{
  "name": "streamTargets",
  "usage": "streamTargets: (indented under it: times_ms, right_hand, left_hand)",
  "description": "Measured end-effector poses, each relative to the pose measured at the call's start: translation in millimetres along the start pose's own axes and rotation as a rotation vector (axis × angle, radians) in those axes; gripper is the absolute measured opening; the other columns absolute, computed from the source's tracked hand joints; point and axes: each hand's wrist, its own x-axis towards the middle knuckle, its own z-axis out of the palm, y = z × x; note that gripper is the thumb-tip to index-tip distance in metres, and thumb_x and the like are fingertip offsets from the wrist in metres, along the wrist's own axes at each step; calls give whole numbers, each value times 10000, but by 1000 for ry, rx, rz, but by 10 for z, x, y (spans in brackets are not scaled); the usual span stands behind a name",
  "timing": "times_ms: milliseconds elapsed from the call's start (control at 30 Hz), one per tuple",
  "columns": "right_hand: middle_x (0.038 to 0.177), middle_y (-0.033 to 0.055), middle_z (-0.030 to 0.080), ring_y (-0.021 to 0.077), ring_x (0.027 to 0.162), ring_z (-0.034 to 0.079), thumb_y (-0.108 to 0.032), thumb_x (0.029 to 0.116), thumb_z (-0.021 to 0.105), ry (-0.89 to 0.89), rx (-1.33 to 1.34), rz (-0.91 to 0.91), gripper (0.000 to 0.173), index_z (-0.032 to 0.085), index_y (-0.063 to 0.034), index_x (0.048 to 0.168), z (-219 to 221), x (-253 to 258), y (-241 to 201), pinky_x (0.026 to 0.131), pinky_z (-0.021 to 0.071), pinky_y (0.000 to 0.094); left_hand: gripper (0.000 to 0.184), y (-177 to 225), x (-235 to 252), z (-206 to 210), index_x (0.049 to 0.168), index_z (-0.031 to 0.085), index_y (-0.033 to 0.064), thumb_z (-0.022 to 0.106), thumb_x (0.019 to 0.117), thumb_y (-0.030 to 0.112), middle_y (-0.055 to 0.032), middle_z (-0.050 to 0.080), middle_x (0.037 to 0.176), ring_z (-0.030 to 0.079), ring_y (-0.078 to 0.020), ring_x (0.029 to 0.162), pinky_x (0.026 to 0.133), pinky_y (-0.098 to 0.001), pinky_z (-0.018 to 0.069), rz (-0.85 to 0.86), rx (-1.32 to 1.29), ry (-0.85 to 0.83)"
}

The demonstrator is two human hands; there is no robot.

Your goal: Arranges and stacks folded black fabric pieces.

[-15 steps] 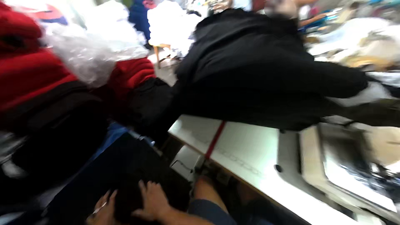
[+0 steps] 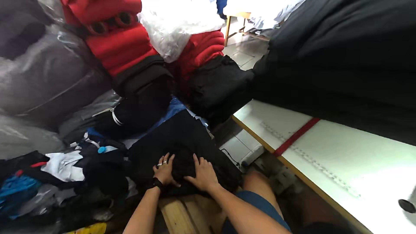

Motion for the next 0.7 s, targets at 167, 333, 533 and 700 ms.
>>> streamTargets:
  times_ms: [167,333,533,700]
  right_hand:
    - [1536,221,438,379,1386,472,-816,828,581,-12,-14,5,1163,129,-153,1669,7,7,-11,1137,391,540]
    - [1537,208,442,372,1384,477,-811,831,584,-20,-6,10,1147,135,-171,1670,-17,7,24,1132,398,543]
    - [1509,237,456,406,1351,499,-800,824,615,-48,10,-27,1160,167,-133,1660,-78,54,91,1114,410,566]
    - [1459,229,510,386,1279,556,-995,565,599,49,-82,-79,1473,198,-78,1646,36,35,99,1061,458,557]
  left_hand:
    - [1482,-15,16,16,1654,125,357,982,466,587,1,4,1744,48,-367,1588,1130,-737,253,-1,20,-9]
    - [1438,-64,-42,-17,1653,126,367,983,512,551,-3,17,1744,61,-352,1590,1149,-730,232,57,-78,8]
    - [877,-647,-618,75,1556,462,203,868,781,266,-64,388,1639,391,-323,1489,1125,-689,348,170,-493,573]
    - [437,-619,-804,396,1309,692,270,783,882,246,-20,564,1498,499,-290,1401,1093,-653,373,192,-354,624]
